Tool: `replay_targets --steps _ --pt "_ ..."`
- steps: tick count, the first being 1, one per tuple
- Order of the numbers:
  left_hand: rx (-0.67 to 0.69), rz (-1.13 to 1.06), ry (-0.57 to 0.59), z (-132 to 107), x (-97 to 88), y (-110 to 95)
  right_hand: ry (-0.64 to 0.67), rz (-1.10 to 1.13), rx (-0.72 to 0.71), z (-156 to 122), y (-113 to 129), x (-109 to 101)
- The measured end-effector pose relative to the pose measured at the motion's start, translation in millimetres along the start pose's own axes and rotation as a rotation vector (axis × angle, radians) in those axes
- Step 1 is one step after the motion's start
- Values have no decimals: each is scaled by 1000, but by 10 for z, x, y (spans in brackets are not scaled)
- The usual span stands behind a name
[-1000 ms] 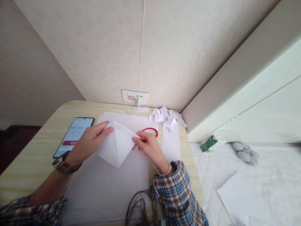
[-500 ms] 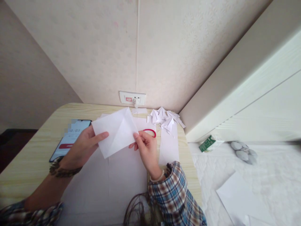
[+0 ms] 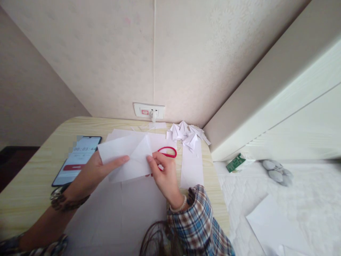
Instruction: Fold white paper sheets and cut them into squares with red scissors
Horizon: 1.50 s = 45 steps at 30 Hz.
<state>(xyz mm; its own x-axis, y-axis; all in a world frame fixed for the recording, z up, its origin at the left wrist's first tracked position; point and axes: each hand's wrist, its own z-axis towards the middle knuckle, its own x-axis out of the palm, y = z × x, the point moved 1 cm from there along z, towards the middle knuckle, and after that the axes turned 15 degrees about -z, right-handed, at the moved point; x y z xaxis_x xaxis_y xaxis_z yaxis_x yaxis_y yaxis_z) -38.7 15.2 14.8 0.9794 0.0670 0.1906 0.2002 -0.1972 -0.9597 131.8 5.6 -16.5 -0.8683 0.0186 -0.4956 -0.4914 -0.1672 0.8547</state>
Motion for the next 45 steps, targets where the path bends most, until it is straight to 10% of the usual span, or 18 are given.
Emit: replay_targets --steps 20,32,45 --pt "62 -201 -439 97 -163 -49 289 -827 -98 213 -310 -188" --pt "128 -142 -525 74 -228 -49 438 374 254 150 -89 -396" --pt "188 -80 -582 34 -183 -166 391 456 130 3 18 -119"
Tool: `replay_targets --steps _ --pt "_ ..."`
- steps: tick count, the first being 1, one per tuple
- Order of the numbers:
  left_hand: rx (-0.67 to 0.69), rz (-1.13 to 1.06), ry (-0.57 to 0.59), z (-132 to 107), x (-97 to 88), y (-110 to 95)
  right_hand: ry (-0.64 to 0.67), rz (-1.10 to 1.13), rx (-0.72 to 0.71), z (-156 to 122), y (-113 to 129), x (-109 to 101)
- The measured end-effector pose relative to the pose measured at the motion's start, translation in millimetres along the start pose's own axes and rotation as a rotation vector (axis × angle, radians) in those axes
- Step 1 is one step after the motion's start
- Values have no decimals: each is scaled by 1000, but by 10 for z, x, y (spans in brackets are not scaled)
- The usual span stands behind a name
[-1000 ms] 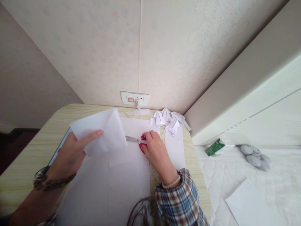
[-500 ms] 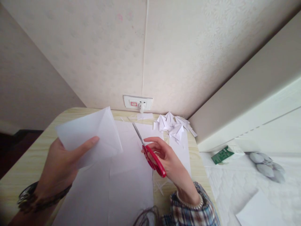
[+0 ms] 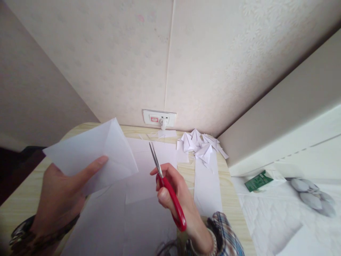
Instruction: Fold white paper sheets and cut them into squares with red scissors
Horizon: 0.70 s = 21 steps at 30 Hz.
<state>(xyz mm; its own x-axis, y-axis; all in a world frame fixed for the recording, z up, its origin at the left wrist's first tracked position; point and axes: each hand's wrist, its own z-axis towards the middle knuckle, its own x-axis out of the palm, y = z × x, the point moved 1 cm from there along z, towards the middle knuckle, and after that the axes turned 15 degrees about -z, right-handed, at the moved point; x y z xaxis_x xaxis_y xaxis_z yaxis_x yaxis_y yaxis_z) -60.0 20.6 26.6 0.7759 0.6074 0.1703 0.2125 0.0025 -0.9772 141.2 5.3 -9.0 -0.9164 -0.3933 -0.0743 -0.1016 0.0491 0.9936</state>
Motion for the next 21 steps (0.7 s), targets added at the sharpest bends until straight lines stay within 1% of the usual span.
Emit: replay_targets --steps 2,4,8,10,12,16,18,21 --pt "7 12 18 2 -11 14 32 -69 -2 -21 40 28" --pt "3 38 7 -2 -11 16 73 -96 6 -28 76 56" --pt "2 163 8 -27 22 -15 136 -119 68 -8 115 89" --pt "-1 187 23 -40 43 -19 134 -136 112 6 120 90" --pt "-8 172 15 -49 55 -4 123 -147 140 17 123 87" --pt "-15 156 -1 -48 50 42 119 -153 151 26 142 90" --pt "7 158 -14 -43 42 48 111 -169 161 30 154 94" --pt "-20 171 6 -44 42 45 89 -199 159 38 159 99"
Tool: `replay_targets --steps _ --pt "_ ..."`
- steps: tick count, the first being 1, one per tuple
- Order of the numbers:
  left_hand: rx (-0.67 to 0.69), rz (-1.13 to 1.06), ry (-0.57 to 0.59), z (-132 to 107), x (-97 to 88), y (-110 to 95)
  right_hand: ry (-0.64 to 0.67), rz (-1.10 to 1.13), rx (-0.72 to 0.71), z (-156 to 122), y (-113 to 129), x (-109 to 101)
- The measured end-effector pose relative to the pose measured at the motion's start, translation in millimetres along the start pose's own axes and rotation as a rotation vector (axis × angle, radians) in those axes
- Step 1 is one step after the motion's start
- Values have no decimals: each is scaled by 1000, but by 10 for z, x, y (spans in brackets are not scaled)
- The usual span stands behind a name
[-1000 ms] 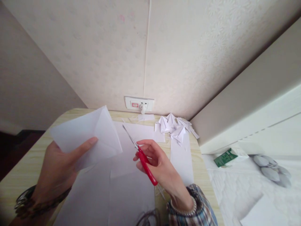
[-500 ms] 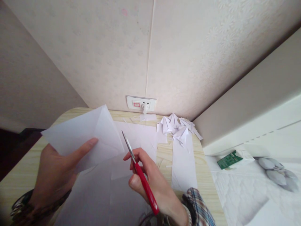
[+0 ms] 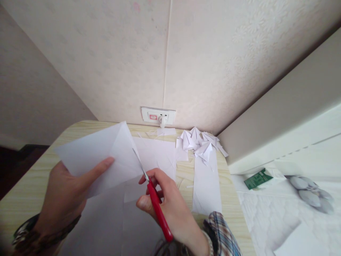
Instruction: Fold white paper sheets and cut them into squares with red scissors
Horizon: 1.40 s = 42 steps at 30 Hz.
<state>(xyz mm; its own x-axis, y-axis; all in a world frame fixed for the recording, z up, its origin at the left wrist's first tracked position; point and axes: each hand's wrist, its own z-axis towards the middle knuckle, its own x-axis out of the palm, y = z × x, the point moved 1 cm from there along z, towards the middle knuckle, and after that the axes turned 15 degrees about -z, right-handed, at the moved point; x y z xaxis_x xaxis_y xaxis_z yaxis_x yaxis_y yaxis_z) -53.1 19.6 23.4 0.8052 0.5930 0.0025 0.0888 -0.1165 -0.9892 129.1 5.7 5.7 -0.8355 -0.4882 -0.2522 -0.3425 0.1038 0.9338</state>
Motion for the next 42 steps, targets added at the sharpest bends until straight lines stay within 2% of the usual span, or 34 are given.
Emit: replay_targets --steps 8,22,27,31,34,38,42 --pt "6 -17 -9 -9 18 4 -61 13 -36 35 -73 32" --pt "23 -31 -3 -27 14 -19 -102 67 2 43 -93 60" --pt "17 -20 16 -19 12 -20 -118 88 13 47 -77 95" --pt "-6 -21 41 -21 10 -8 -101 98 -33 39 -88 117" --pt "-11 -34 89 -49 29 0 -80 124 -94 24 -129 110" --pt "-7 -35 161 -87 56 12 -58 157 -99 8 -190 101" --pt "12 -15 153 -91 49 34 -73 180 -96 11 -229 114"
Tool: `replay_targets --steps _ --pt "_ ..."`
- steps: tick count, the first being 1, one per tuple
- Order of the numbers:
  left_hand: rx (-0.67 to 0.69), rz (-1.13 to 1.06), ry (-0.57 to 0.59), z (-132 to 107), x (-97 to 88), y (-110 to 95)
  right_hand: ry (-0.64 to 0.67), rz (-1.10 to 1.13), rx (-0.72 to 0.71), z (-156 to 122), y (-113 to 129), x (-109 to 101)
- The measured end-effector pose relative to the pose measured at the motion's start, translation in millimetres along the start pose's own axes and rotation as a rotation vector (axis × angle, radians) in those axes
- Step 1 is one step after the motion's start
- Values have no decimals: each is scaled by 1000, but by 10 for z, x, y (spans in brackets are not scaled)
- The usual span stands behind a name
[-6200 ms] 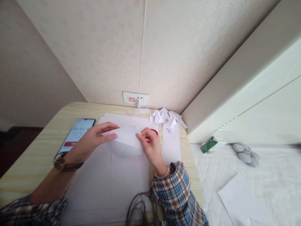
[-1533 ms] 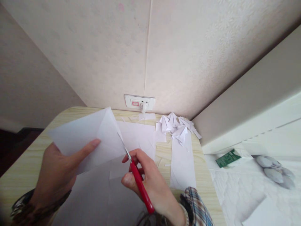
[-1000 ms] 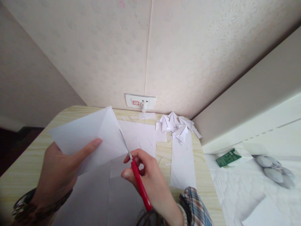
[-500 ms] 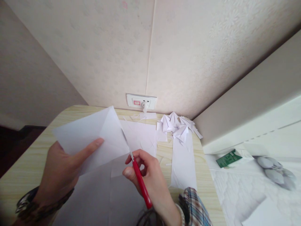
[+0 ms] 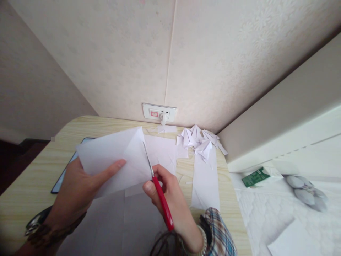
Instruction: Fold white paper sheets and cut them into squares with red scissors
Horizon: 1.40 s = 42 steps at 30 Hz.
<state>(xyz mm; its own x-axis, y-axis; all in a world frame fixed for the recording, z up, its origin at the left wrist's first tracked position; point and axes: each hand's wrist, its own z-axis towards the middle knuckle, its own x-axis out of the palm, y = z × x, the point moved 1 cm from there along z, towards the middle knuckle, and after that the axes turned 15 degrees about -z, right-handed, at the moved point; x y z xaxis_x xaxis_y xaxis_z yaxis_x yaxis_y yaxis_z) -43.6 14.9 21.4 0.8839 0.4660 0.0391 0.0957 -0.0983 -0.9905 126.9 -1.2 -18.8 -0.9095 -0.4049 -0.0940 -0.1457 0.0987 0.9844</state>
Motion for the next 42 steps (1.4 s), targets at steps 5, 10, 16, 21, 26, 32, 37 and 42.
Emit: replay_targets --steps 5,10,16,21,26,32,37,42 --pt "-31 20 6 5 -8 13 -32 -50 38 20 -8 13" --pt "-52 16 25 3 1 6 -61 -77 68 20 33 17" --pt "-61 16 25 3 -9 3 -100 -105 67 30 40 25" --pt "-114 11 72 -25 7 -8 -117 -111 22 15 69 45" --pt "-145 0 133 -78 49 -9 -237 -151 23 -22 97 35" --pt "-147 28 121 -70 52 -14 -156 -180 66 11 34 -22" --pt "-168 -22 119 -71 57 -2 -137 -167 21 27 32 -23" --pt "-168 -23 113 -72 53 17 -123 -128 41 46 28 -16"
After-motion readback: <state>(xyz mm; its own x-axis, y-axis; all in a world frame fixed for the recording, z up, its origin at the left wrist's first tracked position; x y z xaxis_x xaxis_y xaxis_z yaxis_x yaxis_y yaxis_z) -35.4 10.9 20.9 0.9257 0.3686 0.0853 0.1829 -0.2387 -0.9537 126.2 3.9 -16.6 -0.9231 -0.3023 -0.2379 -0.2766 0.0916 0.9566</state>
